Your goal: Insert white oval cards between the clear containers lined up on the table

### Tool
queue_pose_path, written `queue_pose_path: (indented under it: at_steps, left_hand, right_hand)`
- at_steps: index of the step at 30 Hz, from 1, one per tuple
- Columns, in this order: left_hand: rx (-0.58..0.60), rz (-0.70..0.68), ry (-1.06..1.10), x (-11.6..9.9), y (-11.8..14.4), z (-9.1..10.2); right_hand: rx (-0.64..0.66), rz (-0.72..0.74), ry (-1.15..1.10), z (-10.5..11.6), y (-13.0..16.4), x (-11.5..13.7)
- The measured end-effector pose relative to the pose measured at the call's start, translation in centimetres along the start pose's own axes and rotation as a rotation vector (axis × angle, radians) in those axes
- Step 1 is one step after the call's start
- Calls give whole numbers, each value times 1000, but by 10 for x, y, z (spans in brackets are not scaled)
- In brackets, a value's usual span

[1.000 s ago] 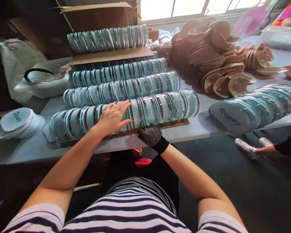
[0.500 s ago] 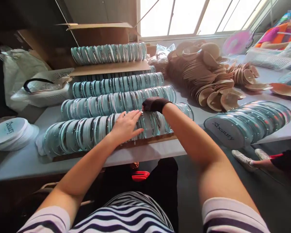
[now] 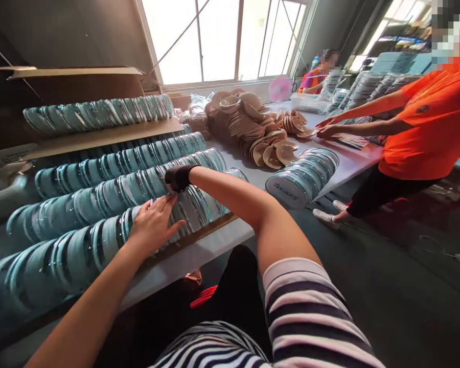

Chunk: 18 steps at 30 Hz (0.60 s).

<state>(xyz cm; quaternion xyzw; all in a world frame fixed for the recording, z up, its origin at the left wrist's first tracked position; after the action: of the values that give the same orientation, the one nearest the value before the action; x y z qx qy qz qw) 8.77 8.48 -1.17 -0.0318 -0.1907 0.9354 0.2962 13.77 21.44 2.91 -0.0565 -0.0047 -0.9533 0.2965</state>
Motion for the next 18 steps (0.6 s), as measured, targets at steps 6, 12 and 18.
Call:
queue_pose_path:
  at_steps: [6,12,18]
  left_hand:
    - [104,59,23,2,1,6]
    - [167,85,21,7,-1,-2]
    - [174,78,24,5,4,1]
  right_hand:
    - [26,166,-3,-7,47,15]
    - [-226,143,-114,-58,158,19]
    - [-278,-18,-2,-138,192,28]
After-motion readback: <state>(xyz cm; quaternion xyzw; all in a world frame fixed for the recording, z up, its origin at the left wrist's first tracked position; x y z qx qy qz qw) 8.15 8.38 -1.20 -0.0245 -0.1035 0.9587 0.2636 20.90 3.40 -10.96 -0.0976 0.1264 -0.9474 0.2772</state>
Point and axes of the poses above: each hand's wrist, its own y-axis away from the middle knuckle, its own z-axis out of the back of the hand, x = y × z, the point moved 9 cm from there along -y, towards the middle knuckle, and after that the axes turned 4 degrees about -y, right-handed, at the moved point
